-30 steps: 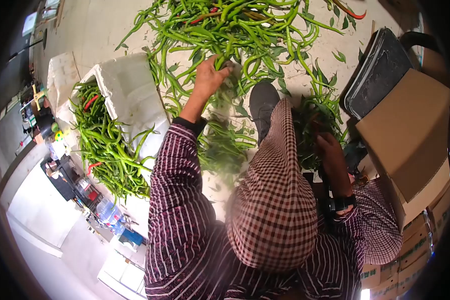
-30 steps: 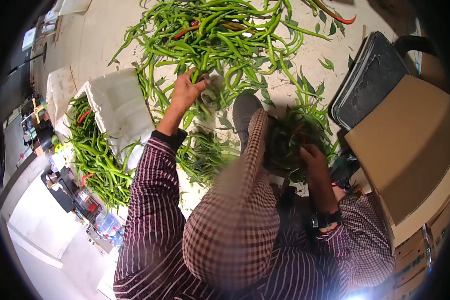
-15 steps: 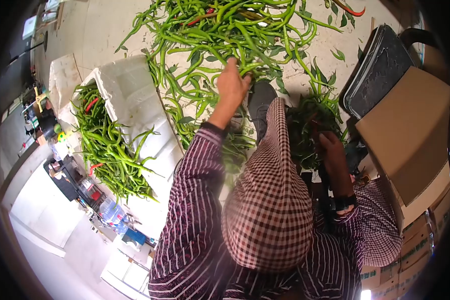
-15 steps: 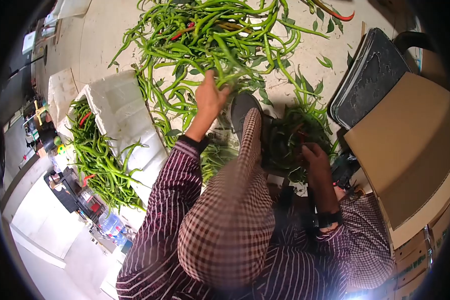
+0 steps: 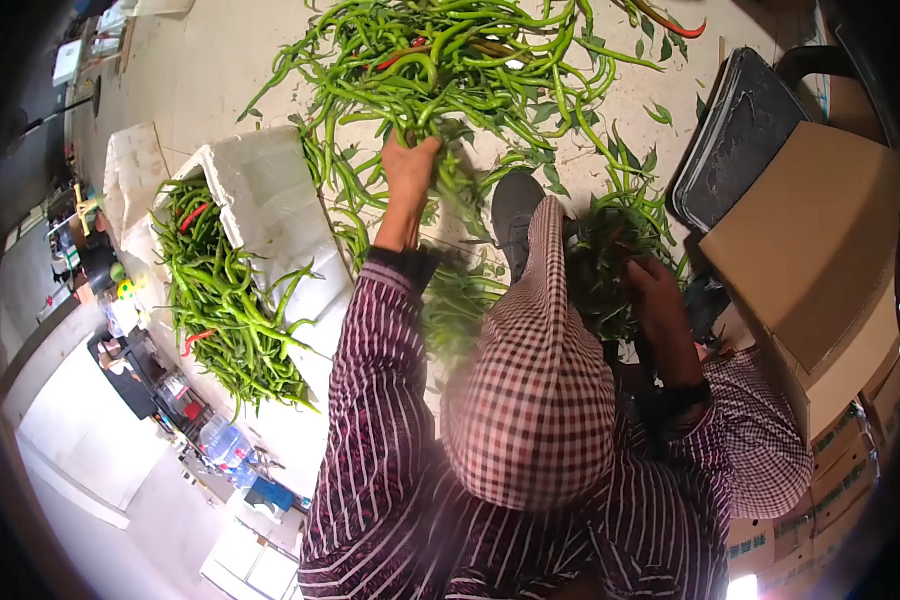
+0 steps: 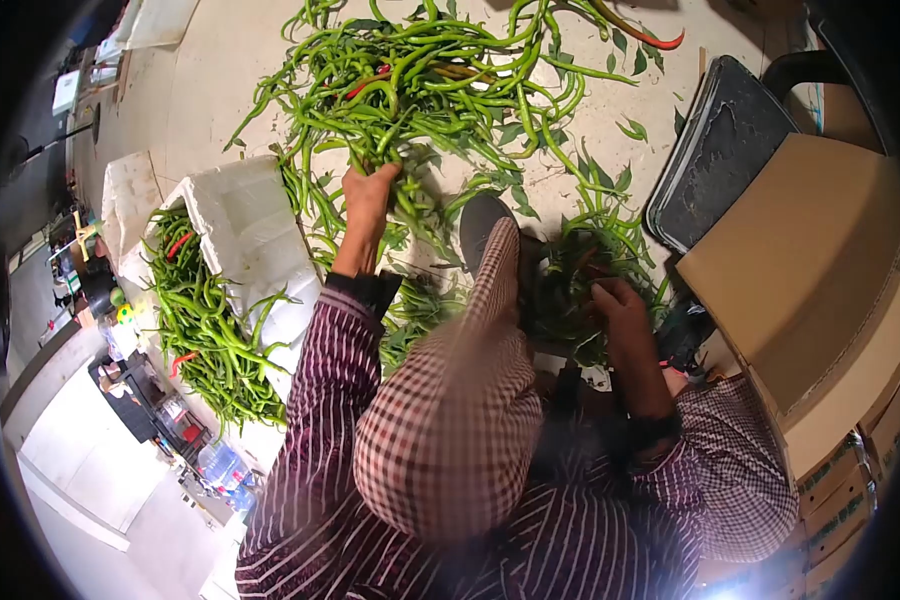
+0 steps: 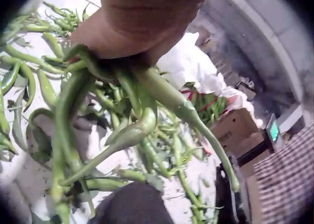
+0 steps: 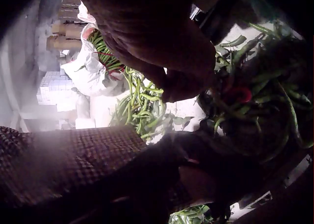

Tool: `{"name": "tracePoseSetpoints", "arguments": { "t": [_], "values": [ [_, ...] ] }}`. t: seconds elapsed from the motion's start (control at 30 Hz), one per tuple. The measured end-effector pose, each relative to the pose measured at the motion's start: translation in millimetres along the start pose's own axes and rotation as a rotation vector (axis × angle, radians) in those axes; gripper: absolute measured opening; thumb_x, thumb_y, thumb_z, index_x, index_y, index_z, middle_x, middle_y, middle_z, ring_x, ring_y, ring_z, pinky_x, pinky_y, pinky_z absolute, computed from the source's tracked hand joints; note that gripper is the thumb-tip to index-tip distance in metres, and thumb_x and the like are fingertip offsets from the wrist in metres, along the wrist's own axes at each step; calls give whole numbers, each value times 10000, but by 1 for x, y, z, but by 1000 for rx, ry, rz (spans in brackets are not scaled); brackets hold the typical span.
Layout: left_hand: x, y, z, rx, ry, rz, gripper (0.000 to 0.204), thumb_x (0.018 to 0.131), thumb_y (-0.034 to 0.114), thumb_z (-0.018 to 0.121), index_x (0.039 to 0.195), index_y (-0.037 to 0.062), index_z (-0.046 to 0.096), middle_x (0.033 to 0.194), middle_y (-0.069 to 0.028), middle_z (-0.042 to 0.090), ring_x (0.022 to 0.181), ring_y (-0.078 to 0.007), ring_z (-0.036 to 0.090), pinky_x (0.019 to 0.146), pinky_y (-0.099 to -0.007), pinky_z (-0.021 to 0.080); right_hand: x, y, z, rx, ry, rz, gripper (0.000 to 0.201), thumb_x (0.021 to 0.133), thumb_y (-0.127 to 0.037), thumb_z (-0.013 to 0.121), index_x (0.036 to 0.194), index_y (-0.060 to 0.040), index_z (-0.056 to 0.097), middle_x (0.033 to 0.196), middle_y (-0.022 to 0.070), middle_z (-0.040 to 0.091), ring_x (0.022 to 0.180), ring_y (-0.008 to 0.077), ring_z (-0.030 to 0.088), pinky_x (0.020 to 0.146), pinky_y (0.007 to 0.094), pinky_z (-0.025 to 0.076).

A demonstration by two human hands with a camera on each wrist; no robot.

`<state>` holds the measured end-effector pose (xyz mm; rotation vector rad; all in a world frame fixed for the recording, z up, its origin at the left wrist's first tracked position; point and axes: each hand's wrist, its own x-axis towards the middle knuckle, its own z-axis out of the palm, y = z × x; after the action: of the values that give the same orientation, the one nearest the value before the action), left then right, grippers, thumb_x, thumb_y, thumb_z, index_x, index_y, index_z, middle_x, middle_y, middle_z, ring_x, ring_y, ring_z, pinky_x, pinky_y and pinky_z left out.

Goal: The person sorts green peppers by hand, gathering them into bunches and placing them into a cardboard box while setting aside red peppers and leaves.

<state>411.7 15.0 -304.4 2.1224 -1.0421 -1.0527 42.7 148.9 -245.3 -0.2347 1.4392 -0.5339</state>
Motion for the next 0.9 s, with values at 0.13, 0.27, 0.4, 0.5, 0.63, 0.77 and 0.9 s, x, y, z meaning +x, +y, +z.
{"name": "tracePoseSetpoints", "arguments": {
  "t": [0.13, 0.27, 0.4, 0.5, 0.63, 0.77, 0.9],
  "values": [
    [-17, 6, -45, -237, -194, -38, 313, 738, 13, 678, 1045, -12, 620, 910, -80, 662, 769, -170, 629, 700, -303, 514, -12, -11, 14, -88, -25, -34, 285, 913, -206, 548, 1107, 0, 581, 903, 27, 596, 757, 100, 537, 664, 235, 420],
    [-42, 85, -84, -710, -298, 4, 317, 771, 13, 662, 1074, -36, 583, 887, -87, 652, 755, -177, 635, 691, -298, 540, -24, -32, 20, 49, -99, -70, 208, 890, -169, 589, 1036, -20, 597, 891, 29, 602, 745, 108, 553, 651, 242, 433],
    [-63, 159, -108, -860, -324, 106, 265, 783, 35, 657, 1035, -25, 605, 887, -101, 666, 728, -166, 638, 669, -303, 559, -45, -65, 29, 100, -238, -244, 233, 890, -197, 598, 1021, -5, 573, 905, 41, 596, 770, 86, 541, 654, 202, 423],
    [-78, 208, -115, -868, -384, 219, 254, 784, 49, 661, 1024, -16, 611, 851, -81, 657, 719, -162, 636, 654, -297, 561, -73, -98, 41, 0, -211, -369, 248, 897, -206, 591, 1037, -3, 569, 906, 43, 597, 763, 82, 536, 654, 195, 424],
    [-106, 272, -118, -746, -578, 409, 402, 813, 164, 640, 1166, 21, 512, 1000, -112, 597, 859, -238, 608, 752, -363, 533, -115, -142, 48, -73, -225, -597, 285, 901, -255, 590, 1041, -7, 583, 950, 54, 622, 826, 92, 540, 736, 232, 425],
    [-151, 321, -105, -976, -780, 473, 339, 844, 115, 576, 1157, 22, 486, 995, -110, 547, 877, -225, 548, 799, -384, 487, -160, -179, 52, -117, -253, -811, 337, 913, -301, 569, 1055, 2, 601, 1000, 41, 637, 927, 114, 553, 786, 274, 423],
    [-193, 338, -93, -870, -888, 453, 359, 844, 131, 582, 1168, 24, 471, 1016, -96, 521, 887, -211, 527, 790, -382, 474, -184, -185, 54, 6, -530, -863, 442, 922, -383, 570, 1143, -1, 593, 1052, 54, 625, 958, 140, 550, 852, 288, 425]
  ]
}}
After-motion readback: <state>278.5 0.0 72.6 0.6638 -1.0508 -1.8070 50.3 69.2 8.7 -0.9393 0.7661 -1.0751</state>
